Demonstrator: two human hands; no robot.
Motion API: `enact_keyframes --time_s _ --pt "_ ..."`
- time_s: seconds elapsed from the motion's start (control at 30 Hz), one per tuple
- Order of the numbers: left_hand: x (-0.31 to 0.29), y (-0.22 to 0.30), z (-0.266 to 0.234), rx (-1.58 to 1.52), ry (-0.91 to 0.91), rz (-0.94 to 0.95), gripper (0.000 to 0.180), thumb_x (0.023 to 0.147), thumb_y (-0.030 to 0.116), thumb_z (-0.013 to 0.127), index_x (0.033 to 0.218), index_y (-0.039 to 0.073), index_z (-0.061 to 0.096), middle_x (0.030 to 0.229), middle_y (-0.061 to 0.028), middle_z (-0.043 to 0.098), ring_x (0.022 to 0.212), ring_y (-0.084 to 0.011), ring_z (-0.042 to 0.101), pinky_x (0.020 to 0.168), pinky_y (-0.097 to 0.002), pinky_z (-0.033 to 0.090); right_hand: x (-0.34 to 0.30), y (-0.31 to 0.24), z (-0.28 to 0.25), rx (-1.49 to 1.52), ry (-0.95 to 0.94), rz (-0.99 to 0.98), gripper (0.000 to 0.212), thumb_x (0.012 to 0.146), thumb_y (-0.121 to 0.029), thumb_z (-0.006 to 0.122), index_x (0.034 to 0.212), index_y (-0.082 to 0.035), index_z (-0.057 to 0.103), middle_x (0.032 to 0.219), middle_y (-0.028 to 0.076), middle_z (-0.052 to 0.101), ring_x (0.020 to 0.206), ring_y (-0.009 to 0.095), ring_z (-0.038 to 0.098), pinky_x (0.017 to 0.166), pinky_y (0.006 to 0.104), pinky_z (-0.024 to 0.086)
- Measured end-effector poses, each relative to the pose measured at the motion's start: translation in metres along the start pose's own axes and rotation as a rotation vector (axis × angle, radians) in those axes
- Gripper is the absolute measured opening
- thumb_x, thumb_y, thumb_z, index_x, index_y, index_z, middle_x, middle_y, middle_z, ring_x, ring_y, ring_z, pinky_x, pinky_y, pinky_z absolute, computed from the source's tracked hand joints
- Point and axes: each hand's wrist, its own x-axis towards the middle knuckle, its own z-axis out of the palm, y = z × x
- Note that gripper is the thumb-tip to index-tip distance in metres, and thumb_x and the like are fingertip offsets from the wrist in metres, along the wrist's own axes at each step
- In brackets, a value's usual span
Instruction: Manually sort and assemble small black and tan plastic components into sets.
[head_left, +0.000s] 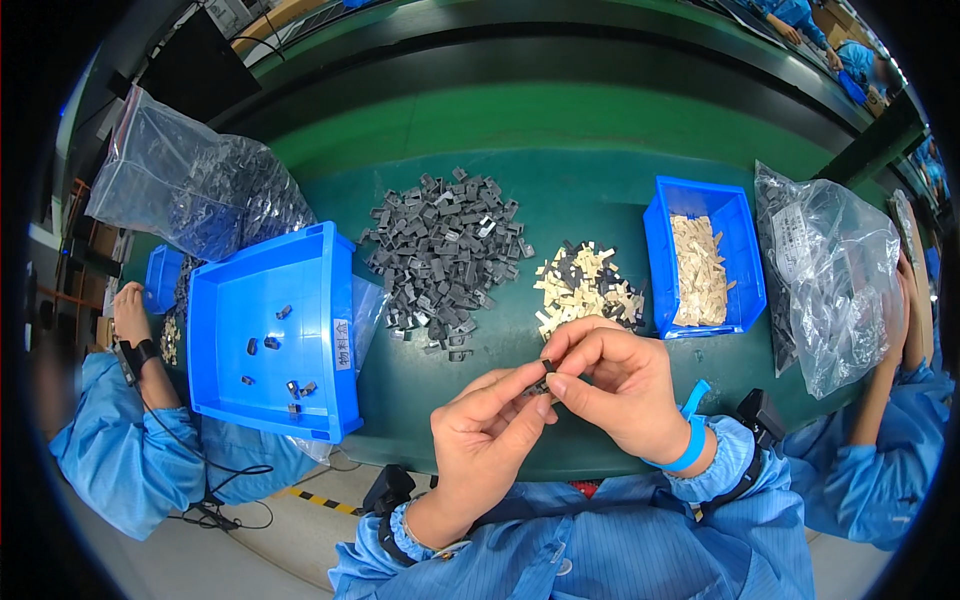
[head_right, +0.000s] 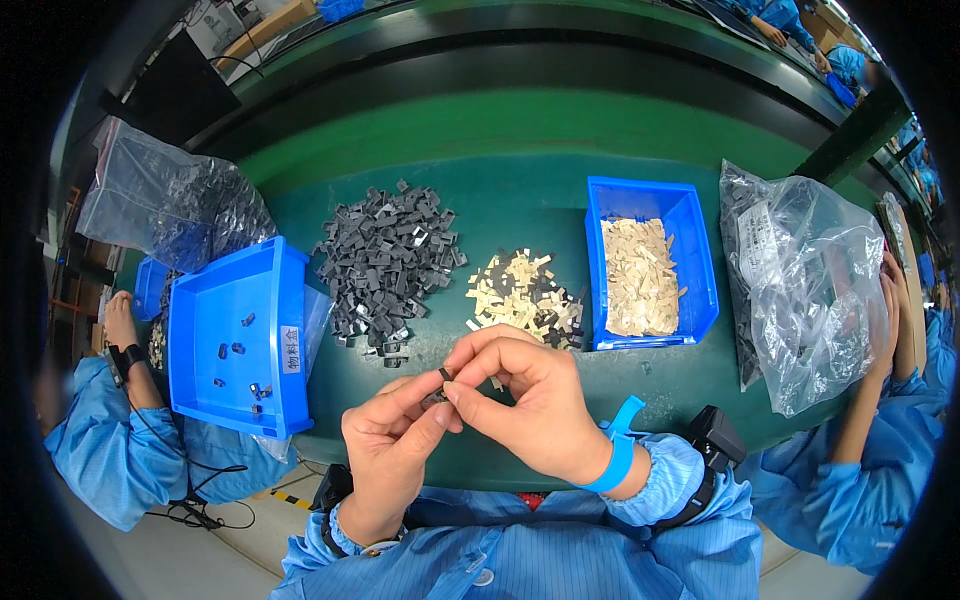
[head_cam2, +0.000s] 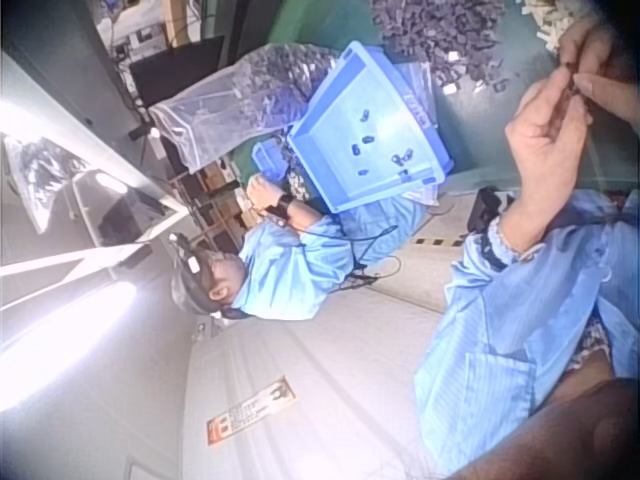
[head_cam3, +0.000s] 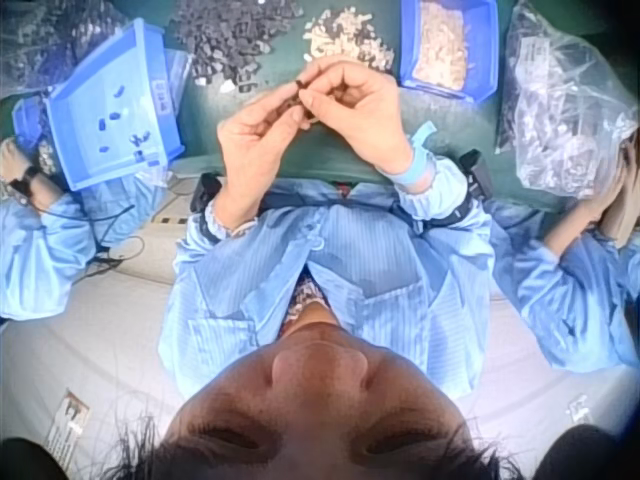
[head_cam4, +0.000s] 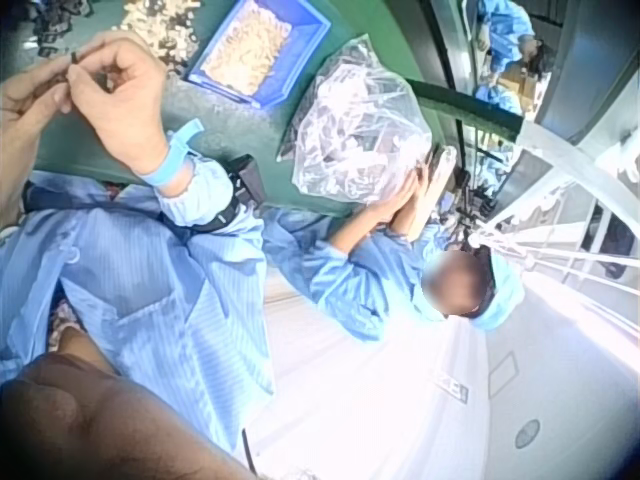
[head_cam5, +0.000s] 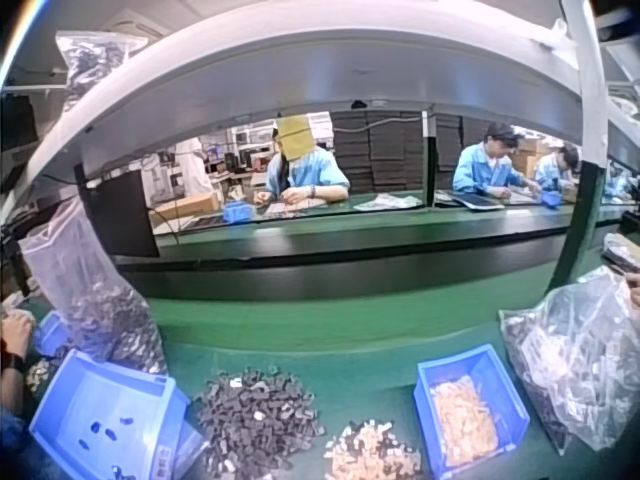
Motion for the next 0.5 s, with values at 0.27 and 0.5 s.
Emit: enact_keyframes --time_s 0.27,0.5 --pt "0.0016 -0.0028 0.0008 -0.048 0.035 0.025 0.024 0.084 -0.003 0.053 0.107 -0.005 0.057 0.091 -0.0137 0.06 0.074 -0.0149 0.059 0.065 -0.0231 0.048 0.0009 0.0055 -0.0006 -0.102 0.012 -0.083 0.007 0.074 0.004 0.064 0.077 0.001 0.058 0.097 0.009 0.052 0.084 0.012 0.054 0.071 0.0241 0.046" --pt "-0.0003 -0.002 -0.0025 -0.132 0.047 0.07 0.027 0.084 0.0 0.056 0.11 -0.006 0.054 0.083 -0.0121 0.062 0.068 -0.0155 0.06 0.065 -0.025 0.049 0.0065 -0.0021 -0.0058 -0.337 -0.043 -0.098 0.016 0.074 -0.007 0.068 0.084 0.001 0.058 0.092 0.008 0.057 0.082 0.013 0.057 0.072 0.0238 0.044"
